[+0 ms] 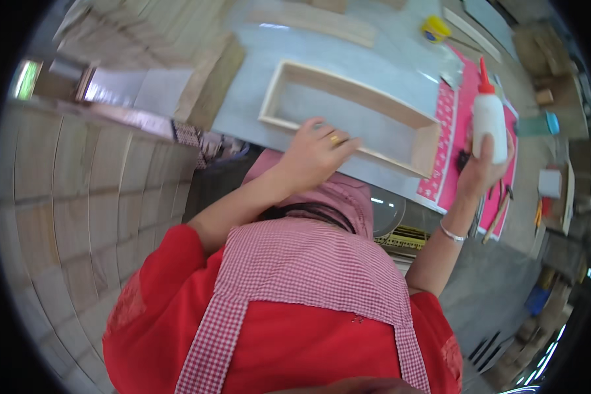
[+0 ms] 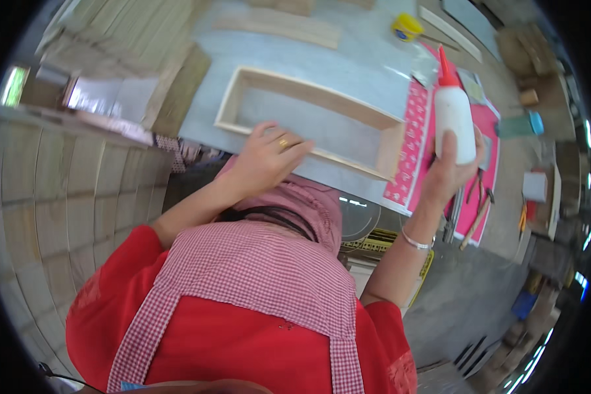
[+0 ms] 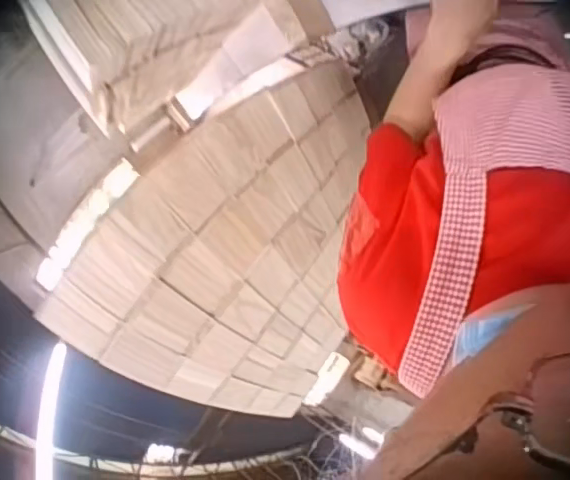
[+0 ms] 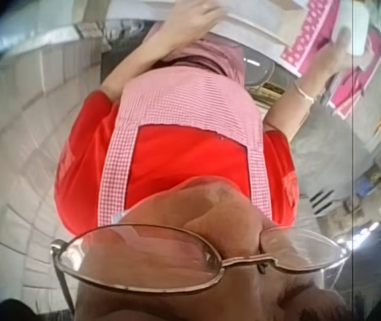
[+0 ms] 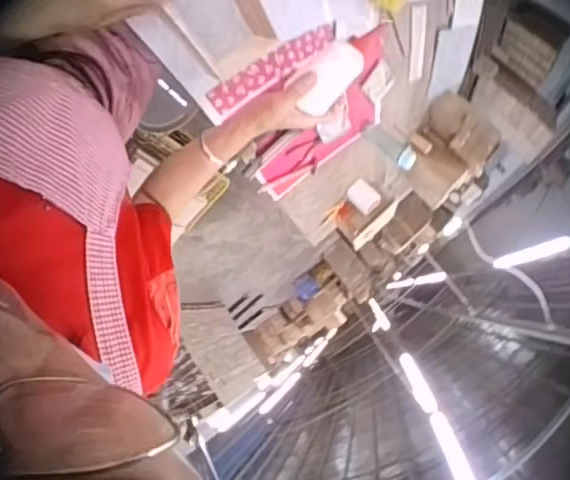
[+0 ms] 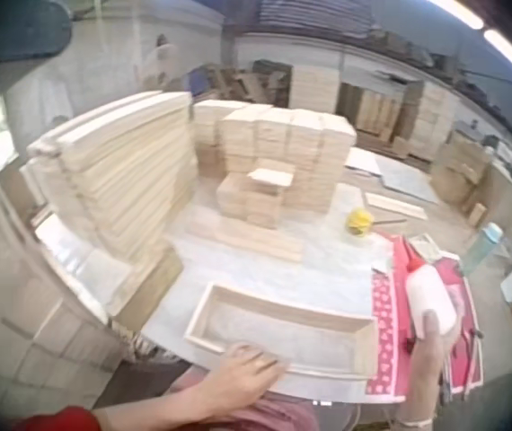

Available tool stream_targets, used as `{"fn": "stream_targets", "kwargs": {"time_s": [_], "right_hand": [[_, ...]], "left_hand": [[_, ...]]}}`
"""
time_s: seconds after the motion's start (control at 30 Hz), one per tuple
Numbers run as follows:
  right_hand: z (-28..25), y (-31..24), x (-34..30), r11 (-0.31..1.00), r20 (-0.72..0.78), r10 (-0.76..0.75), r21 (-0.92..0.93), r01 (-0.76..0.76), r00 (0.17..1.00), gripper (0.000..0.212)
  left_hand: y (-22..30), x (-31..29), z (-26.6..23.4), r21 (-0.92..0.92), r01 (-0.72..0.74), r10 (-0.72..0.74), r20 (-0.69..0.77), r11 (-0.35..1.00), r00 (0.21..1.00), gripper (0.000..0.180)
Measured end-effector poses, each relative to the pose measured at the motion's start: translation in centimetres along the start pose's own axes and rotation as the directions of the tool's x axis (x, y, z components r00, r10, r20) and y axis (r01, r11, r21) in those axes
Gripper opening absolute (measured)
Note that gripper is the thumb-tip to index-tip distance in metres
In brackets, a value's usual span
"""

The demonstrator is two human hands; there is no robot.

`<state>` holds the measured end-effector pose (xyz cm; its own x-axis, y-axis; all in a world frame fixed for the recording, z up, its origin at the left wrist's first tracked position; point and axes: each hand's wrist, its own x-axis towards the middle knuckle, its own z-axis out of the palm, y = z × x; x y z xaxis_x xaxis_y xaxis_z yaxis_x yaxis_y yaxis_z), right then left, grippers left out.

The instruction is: Assembling and gluing wooden shelf units in a woodworking shop.

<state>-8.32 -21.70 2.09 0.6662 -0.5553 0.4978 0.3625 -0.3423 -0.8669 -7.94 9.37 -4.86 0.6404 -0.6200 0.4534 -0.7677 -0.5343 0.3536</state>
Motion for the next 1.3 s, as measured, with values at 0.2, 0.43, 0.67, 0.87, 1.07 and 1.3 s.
{"fn": "stream_targets", "kwargs": {"time_s": [0.2, 0.43, 0.67, 0.87, 1.07, 1.3], "right_hand": [[4.3, -2.4, -5.6, 0.95, 0.327, 0.204, 0.163, -0.268, 0.923, 0.052], [11.0, -4.0, -10.0, 0.985, 0.535, 0.137, 0.015, -0.172, 0.833, 0.055], [13.9, -4.3, -10.8, 0.961, 0.596, 0.187, 0.056, -0.272, 0.781, 0.051], [14.8, -4.3, -10.7, 0.977, 0.607, 0.167, 0.005, -0.214, 0.777, 0.048], [15.4, -3.9, -10.3, 0.988, 0.574, 0.12, 0.013, -0.156, 0.81, 0.047], [16.2, -3.2, -9.4, 0.994, 0.533, 0.101, -0.024, -0.105, 0.84, 0.047]], "left_hand": [[-0.2, 0.1, 1.4, 0.099, -0.042, 0.065, -0.237, 0.994, 0.969, 0.033], [1.0, -2.9, 1.7, 0.117, -0.036, 0.064, -0.237, 0.992, 0.969, 0.03], [0.6, -3.6, 2.4, 0.074, -0.037, 0.051, -0.196, 0.997, 0.979, 0.031], [0.4, -3.8, 2.7, 0.058, -0.04, 0.05, -0.182, 0.998, 0.982, 0.031], [0.2, -3.7, 2.9, 0.065, -0.054, 0.066, -0.206, 0.996, 0.976, 0.03], [0.1, -3.6, 3.0, 0.07, -0.057, 0.071, -0.214, 0.996, 0.974, 0.03]]}}
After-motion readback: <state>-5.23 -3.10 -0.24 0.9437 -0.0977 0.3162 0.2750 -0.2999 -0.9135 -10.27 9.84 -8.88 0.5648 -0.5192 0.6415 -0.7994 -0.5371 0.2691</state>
